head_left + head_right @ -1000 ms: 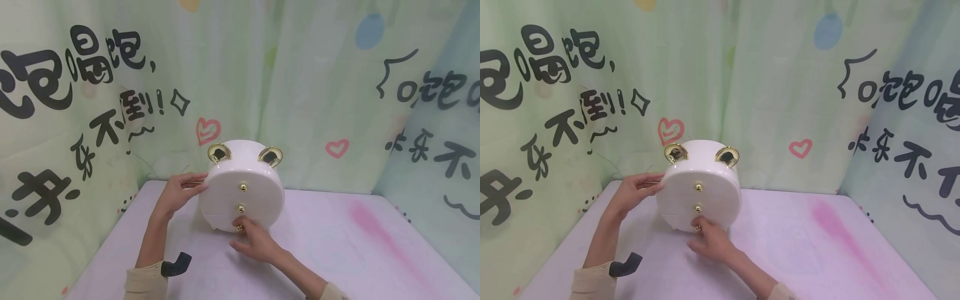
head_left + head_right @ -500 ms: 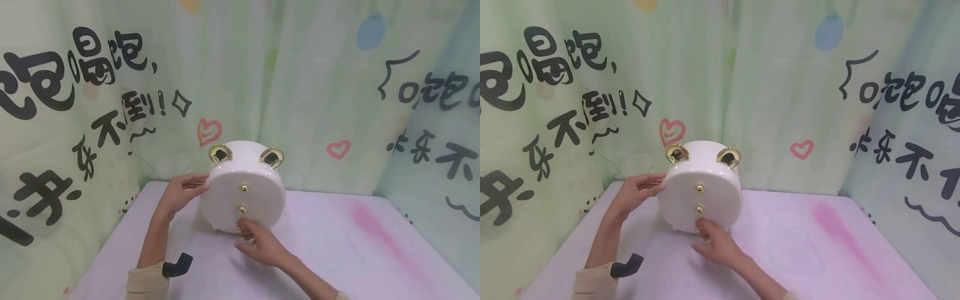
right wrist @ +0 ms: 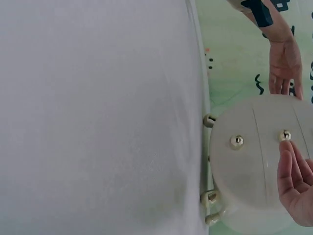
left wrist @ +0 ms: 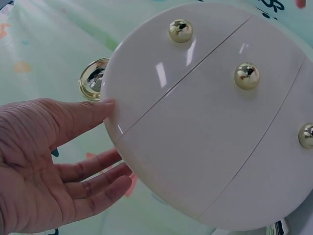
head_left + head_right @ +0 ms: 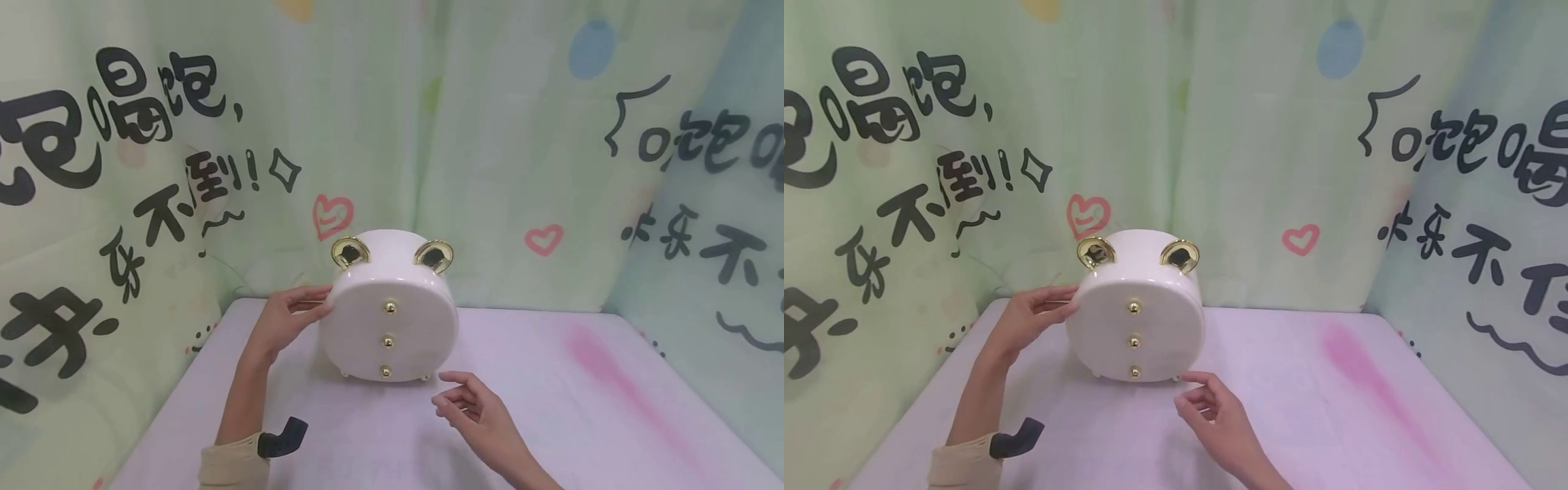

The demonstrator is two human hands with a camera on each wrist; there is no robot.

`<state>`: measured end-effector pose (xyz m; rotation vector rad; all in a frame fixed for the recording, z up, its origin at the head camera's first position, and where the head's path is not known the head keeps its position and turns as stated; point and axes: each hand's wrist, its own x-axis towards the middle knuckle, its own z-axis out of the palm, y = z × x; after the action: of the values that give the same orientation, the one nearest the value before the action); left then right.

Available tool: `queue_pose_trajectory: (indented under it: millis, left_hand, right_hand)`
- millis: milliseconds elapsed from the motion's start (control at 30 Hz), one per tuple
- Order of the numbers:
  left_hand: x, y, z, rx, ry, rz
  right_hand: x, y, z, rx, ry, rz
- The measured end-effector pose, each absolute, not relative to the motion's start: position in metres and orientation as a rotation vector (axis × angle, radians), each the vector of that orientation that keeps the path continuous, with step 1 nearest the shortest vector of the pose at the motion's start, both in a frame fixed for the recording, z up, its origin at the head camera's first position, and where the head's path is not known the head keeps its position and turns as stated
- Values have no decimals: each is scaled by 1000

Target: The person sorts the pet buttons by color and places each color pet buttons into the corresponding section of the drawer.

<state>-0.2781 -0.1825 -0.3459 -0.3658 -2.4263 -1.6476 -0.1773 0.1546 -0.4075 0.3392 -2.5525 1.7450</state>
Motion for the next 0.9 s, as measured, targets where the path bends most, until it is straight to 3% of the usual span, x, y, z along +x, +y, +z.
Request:
queue_pose_trajectory:
  millis: [300, 900]
  left_hand:
    - [-276, -186, -343, -369, -2433, -1641]
    - [-262, -178, -338, -317, -2477, -1527]
  right_hand:
    - [-142, 166, -396, 271, -2420, 1809]
    - [-131, 162, -419, 720, -2282, 934]
